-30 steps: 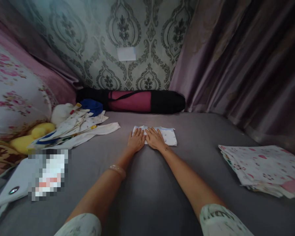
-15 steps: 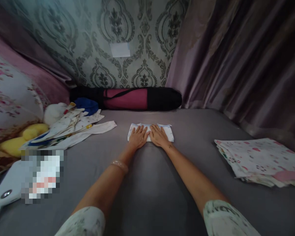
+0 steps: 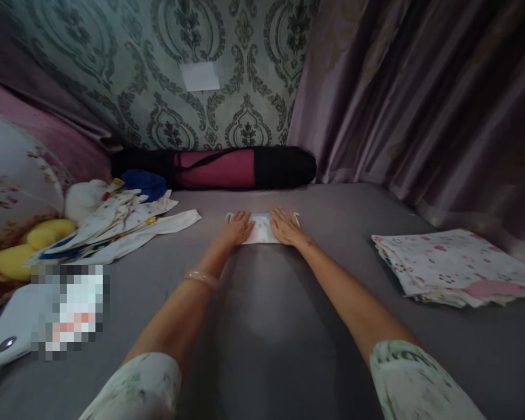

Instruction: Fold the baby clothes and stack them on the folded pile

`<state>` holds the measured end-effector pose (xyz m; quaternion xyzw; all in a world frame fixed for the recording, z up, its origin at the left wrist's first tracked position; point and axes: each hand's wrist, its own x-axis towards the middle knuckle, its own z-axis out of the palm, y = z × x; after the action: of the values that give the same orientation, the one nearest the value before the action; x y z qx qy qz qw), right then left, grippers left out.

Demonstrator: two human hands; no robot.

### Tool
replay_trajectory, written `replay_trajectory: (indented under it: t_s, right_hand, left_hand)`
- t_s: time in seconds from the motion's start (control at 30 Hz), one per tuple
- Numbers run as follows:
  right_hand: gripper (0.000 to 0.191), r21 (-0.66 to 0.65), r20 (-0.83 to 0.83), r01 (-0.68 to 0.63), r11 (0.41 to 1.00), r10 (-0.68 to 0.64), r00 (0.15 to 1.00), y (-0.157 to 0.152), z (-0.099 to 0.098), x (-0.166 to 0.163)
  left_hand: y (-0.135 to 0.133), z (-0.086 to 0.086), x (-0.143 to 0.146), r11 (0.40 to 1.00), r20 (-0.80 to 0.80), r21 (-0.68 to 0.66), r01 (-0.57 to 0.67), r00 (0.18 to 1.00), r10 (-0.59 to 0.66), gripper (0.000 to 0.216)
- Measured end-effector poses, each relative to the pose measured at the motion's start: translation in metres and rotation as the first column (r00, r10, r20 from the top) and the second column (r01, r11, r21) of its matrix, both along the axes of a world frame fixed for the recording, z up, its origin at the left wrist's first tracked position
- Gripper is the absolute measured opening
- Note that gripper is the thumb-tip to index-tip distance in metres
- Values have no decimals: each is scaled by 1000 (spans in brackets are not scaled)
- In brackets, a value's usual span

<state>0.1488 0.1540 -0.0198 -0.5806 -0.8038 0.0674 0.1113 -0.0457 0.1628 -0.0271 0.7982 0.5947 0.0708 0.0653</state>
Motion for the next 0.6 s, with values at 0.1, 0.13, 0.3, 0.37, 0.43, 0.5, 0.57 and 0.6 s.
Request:
replay_trajectory:
  t_s: [0.1,0.13,0.3,0.37,0.43,0.5,0.57,0.6]
  right_hand:
    - [57,38,70,37,999,-40,997,-5,-7,10]
    - [57,37,84,39,999,-42,996,-6,-11,12]
    - [57,0,66,21,1000,-21,998,-2,-20,16]
    - [56,-49,33,6,999,-4,999,6,-19,20]
    - [52,-77,-13,-31,997,30,999,18,-17,29]
    - [46,-85,-73,-88,993,82,994,31,-14,39]
    - [45,-94,-130,-125,988,113,985,44,-12,50]
    - [46,-98,-145,-127,987,113,983,49,-11,55]
  left_hand:
    - [-1,-12,-6,997,-13,80,-17,1000,18,58]
    - [-2,-16,-7,997,-14,76,-17,1000,18,60]
    - [-2,-23,-9,999,-23,39,-25,999,26,60]
    - [0,-17,-10,999,-23,30,-21,999,22,59]
    - [6,-9,-12,1000,-19,22,-3,1000,3,54]
    - [14,0,-16,1000,-3,-6,13,1000,-13,45]
    - [23,8,-22,999,26,-41,17,1000,-15,40]
    - [28,12,-25,998,37,-56,16,999,-14,39]
